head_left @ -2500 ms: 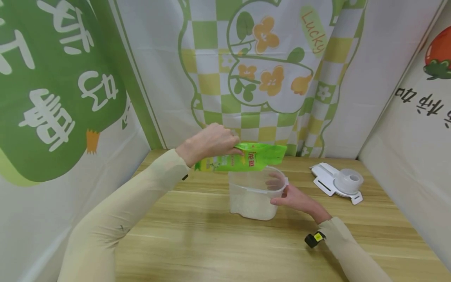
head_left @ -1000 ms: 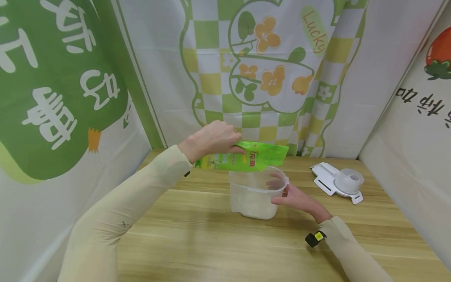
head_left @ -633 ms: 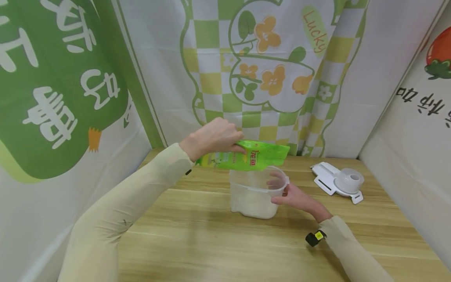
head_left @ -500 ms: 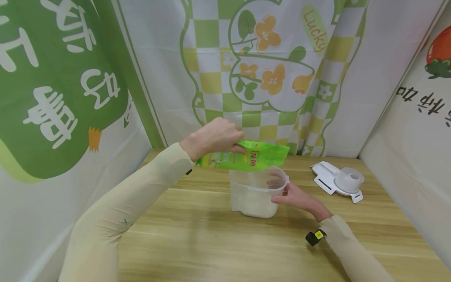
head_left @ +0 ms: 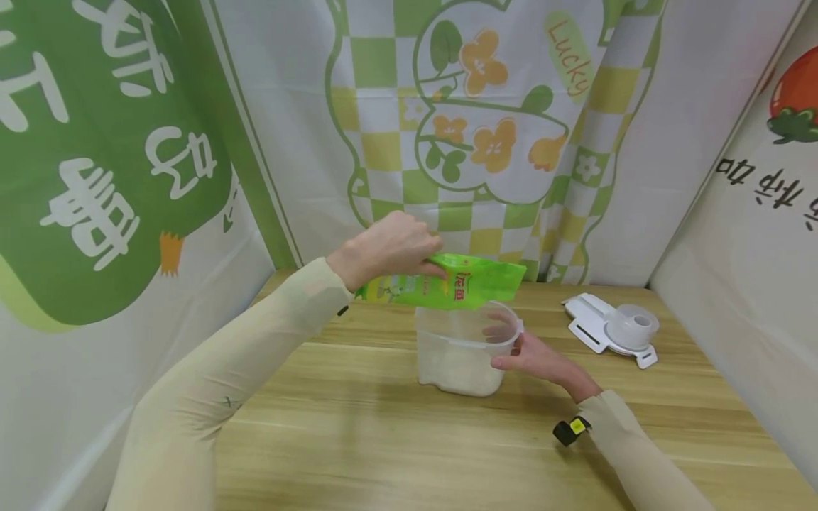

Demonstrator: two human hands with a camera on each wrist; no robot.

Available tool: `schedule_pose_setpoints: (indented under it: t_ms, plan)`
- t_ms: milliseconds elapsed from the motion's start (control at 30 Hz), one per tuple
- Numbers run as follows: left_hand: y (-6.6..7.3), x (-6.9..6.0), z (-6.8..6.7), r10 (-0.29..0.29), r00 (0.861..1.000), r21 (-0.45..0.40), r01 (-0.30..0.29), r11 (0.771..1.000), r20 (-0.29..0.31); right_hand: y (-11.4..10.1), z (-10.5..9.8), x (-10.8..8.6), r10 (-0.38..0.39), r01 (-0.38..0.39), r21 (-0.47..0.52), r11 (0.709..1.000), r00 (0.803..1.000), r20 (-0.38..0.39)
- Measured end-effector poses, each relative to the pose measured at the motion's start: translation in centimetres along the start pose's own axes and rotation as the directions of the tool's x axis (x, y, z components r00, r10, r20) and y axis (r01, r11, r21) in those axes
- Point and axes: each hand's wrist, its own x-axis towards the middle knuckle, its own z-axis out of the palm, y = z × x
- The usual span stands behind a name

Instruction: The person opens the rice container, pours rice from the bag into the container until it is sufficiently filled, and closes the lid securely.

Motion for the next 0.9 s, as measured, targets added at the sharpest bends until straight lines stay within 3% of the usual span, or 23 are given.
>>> schedule_pose_setpoints:
  t_ms: [900]
  plan:
    - [-0.08, 0.6, -0.45, 0.034, 0.999, 0.037, -0.034, 0.999, -0.004, -0.06, -0.03, 0.01, -0.001, 0.001, -0.014, 1.0, 1.0, 0.013]
